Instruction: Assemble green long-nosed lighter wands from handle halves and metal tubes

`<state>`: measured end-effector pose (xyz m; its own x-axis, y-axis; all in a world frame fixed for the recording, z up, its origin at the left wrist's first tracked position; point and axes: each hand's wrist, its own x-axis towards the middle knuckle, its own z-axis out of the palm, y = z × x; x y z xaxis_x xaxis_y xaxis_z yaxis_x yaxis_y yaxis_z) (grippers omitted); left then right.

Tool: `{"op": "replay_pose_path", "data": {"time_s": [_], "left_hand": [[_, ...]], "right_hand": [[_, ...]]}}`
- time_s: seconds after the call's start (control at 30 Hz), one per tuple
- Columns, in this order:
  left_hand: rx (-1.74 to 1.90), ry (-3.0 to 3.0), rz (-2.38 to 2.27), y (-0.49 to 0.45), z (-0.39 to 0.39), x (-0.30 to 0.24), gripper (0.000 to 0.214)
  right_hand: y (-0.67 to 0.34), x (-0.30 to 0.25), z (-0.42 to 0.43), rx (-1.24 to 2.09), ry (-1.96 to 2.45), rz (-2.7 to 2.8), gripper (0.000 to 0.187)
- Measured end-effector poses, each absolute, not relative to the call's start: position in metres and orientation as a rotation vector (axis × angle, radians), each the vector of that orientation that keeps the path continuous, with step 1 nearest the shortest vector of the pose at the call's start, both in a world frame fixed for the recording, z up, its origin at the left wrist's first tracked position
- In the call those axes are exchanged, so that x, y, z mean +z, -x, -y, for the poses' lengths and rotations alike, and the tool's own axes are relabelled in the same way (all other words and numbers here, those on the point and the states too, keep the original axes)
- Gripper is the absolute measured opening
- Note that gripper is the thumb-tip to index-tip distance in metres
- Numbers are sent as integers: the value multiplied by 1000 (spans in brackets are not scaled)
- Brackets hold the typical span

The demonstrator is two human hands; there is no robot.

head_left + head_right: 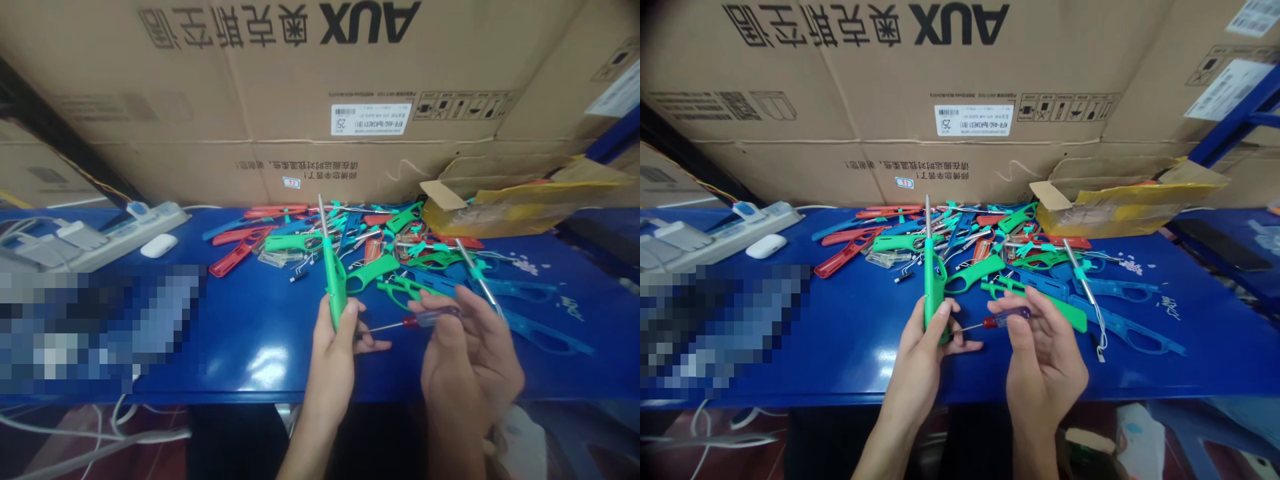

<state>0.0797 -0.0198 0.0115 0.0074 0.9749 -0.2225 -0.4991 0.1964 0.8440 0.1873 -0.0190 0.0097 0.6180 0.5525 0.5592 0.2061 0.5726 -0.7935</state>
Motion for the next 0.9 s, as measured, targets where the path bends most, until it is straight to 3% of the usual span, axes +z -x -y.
{"op": "replay_pose_path", "data": {"time_s": [0.13,0.23,0.33,0.5,0.7,0.9], "left_hand": [[1286,-640,-952,-79,20,13,26],[1295,-627,-946,-78,20,14,26],[1322,-616,-962,-77,20,13,25],[1292,-670,-934,-77,20,10,26],[1265,-747,-916,-76,21,11,27],[1200,-808,-913,-74,24,11,27]], "right_hand": [[-184,12,20,170,1051,895,13],[-183,14,26,280,1139,933,27],[-196,17,33,289,1269,1012,23],[-236,30,42,136,1488,1547,19],[-273,33,49,33,1276,2224,21],[-279,37,47,-132,1064,2412,12]]}}
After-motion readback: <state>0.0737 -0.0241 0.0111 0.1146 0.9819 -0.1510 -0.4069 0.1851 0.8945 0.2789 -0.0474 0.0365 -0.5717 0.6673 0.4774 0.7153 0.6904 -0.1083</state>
